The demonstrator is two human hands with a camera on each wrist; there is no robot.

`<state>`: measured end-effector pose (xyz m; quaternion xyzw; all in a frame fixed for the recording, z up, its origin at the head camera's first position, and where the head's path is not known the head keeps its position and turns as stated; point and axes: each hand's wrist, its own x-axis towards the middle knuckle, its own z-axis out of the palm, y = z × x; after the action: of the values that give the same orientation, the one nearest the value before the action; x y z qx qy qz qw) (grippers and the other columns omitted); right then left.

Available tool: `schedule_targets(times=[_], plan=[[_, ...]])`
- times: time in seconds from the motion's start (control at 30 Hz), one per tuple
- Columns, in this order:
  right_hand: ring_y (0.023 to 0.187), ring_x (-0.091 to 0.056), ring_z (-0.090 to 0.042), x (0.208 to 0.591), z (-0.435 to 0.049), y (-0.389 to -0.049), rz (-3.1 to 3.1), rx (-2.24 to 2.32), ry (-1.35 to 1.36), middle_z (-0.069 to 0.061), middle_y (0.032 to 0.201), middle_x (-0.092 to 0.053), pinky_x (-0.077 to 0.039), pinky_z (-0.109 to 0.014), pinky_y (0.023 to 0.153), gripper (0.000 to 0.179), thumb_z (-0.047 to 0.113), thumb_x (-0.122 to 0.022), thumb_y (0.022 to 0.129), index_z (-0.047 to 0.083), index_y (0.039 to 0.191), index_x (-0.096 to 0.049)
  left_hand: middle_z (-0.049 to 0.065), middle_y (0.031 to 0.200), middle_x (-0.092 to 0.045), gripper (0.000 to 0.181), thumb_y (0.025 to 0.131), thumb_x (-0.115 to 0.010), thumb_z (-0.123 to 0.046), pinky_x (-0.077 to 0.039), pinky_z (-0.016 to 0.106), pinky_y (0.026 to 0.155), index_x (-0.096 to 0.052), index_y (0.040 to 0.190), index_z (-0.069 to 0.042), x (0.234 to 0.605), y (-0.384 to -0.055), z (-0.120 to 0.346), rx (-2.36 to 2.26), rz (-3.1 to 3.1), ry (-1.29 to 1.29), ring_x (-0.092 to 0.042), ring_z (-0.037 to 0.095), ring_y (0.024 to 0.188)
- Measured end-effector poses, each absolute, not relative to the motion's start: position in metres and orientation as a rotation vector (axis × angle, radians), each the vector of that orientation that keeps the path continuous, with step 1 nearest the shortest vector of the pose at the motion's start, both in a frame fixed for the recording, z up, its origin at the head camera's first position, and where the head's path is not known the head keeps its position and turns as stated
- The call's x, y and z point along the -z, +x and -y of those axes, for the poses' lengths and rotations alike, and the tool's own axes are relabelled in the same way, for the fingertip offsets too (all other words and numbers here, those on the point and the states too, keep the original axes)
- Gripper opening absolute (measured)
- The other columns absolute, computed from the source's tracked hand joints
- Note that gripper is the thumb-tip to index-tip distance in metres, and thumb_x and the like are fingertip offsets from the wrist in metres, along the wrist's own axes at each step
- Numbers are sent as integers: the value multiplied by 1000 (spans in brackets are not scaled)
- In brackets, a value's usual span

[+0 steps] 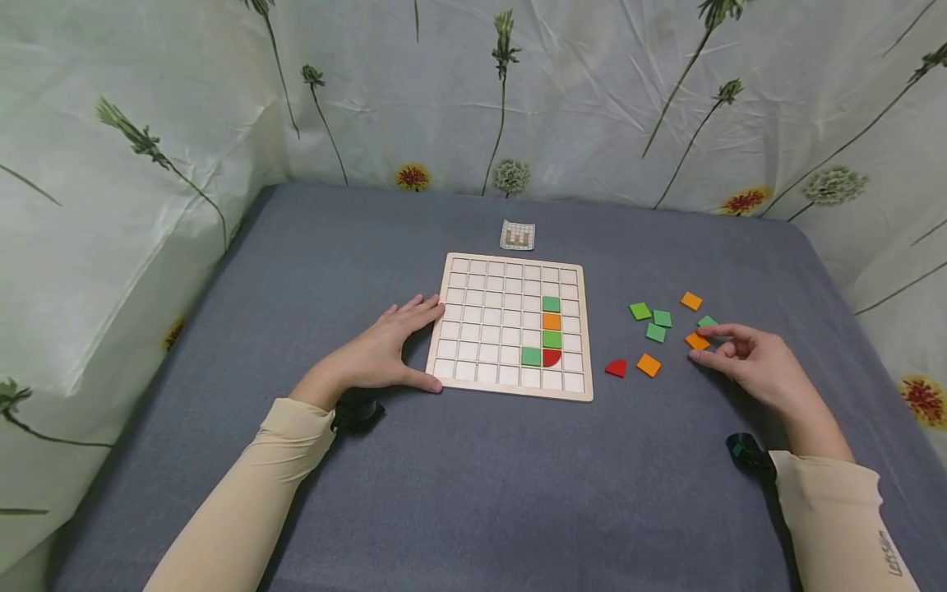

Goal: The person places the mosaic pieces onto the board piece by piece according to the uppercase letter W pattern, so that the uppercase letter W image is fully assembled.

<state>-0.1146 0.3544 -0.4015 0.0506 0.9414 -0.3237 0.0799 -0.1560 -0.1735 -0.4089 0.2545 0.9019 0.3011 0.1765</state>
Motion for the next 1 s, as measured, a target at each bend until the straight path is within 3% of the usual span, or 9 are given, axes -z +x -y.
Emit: schedule_targets(times=[0.27,0.7,1.0], plan=[[68,-48,-4,404,-357,-115,-2828,940,166,11,75,-63,-35,-27,63,57,41,-77,100,1,139,-65,7,181,-20,121,76,-98,-43,-3,61,137,-29,171,-11,409,-156,173,-849,-2553,718,-8,32,170],[67,-45,-8,401,-356,-116,-2809,969,121,11,74,-60,-32,-34,59,55,41,-80,98,2,135,-69,6,181,-19,122,76,-98,-43,-3,60,137,-29,171,-11,410,-156,174,-843,-2555,711,-7,30,171],[68,-46,-6,402,-361,-118,-2820,968,121,11,73,-59,-33,-31,59,49,36,-81,98,-2,128,-72,6,181,-19,122,76,-98,-44,-2,60,137,-28,171,-12,410,-156,174,-843,-2554,717,-7,30,171]])
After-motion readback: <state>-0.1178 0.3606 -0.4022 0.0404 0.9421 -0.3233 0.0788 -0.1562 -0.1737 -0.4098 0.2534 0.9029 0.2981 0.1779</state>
